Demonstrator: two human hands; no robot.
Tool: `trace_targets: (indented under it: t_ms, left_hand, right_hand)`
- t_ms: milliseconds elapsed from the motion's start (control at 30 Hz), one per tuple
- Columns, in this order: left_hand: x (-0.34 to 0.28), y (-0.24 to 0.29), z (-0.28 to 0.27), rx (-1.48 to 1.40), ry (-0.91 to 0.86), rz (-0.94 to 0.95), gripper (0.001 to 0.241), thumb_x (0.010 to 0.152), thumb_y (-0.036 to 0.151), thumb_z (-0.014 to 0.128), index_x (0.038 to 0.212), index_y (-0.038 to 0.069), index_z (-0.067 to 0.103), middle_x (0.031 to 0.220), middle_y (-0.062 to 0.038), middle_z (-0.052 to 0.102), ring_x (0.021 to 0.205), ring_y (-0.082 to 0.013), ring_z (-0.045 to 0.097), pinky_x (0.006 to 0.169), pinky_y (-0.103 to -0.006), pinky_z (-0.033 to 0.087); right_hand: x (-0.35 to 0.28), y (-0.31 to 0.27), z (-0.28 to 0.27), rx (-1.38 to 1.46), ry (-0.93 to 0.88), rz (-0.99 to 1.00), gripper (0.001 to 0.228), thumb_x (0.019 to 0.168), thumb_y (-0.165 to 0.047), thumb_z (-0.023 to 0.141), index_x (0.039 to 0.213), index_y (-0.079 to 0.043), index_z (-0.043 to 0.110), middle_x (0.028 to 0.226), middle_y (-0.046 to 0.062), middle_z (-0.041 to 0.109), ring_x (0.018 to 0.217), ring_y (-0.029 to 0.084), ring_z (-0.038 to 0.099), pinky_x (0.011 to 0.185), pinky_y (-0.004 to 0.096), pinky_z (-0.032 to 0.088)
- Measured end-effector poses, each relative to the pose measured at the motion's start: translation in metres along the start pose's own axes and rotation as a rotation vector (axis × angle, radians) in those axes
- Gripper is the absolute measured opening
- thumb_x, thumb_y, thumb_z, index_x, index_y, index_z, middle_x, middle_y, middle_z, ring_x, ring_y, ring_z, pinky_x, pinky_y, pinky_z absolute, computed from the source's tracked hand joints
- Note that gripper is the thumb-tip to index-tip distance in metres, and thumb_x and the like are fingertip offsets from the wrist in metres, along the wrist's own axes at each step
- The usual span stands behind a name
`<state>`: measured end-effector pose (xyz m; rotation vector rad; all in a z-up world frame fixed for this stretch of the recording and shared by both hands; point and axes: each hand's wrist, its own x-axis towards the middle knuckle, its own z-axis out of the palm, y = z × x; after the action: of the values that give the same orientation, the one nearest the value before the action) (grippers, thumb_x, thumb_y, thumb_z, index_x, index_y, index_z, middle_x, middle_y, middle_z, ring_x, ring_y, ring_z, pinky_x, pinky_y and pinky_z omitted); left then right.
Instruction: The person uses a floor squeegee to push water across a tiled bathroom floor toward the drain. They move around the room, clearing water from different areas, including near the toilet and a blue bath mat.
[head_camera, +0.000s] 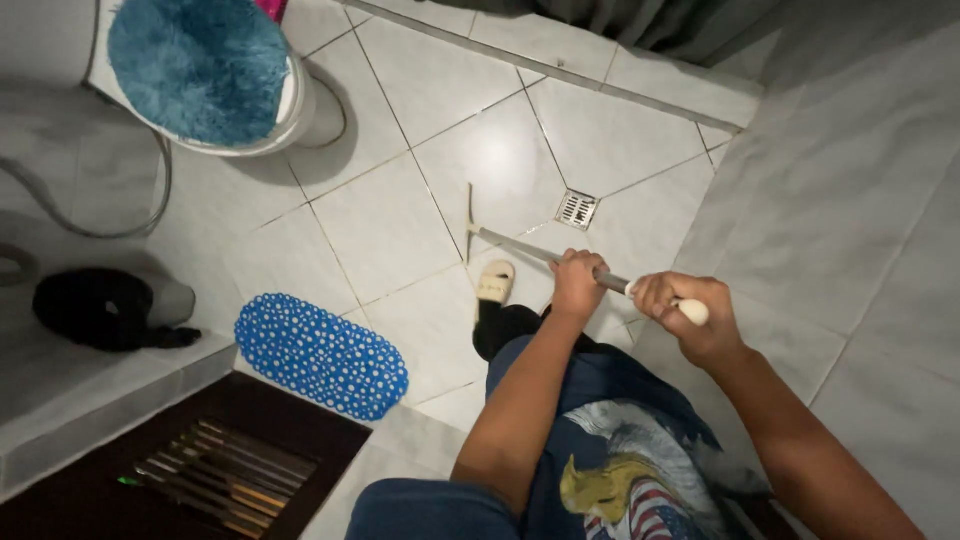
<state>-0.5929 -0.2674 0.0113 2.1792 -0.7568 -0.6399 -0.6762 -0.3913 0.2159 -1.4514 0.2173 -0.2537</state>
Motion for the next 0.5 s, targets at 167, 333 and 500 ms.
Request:
trace_targets:
  t_ms: [167,333,500]
  left_hand:
    - [0.002,0.021,0.013,-0.126,0.118,-0.011,0.010,0.073,0.004,0.072,0.074,0.014,0.071,0.083,-0.003,0.070,0.097,-0.0306,0.062,0.100,-0.0574,0.042]
    - [0.010,0.058,0.013,-0.171,-0.004,0.026,0.008,0.075,0.006,0.073,0.074,0.013,0.069,0.081,-0.004,0.068,0.089,-0.0282,0.062,0.100,-0.0541,0.042]
    - [0.021,0.084,0.016,-0.122,-0.061,0.042,0.007,0.073,0.005,0.074,0.072,0.010,0.070,0.082,-0.007,0.069,0.094,-0.0319,0.060,0.098,-0.0581,0.042]
  right_hand:
    - [0.000,-0.016,-0.013,-0.023,-0.032,0.024,0.018,0.088,0.000,0.055,0.073,-0.006,0.047,0.070,0.004,0.053,0.070,0.019,0.053,0.091,0.042,0.052]
    - [-0.001,-0.042,-0.033,-0.154,-0.032,0.030,0.024,0.088,0.005,0.055,0.072,-0.006,0.043,0.070,0.005,0.051,0.070,0.018,0.052,0.098,0.044,0.051]
    - [-0.002,-0.067,-0.042,-0.152,-0.016,0.040,0.022,0.086,0.004,0.056,0.071,-0.007,0.043,0.070,0.005,0.052,0.071,0.018,0.052,0.091,0.042,0.050]
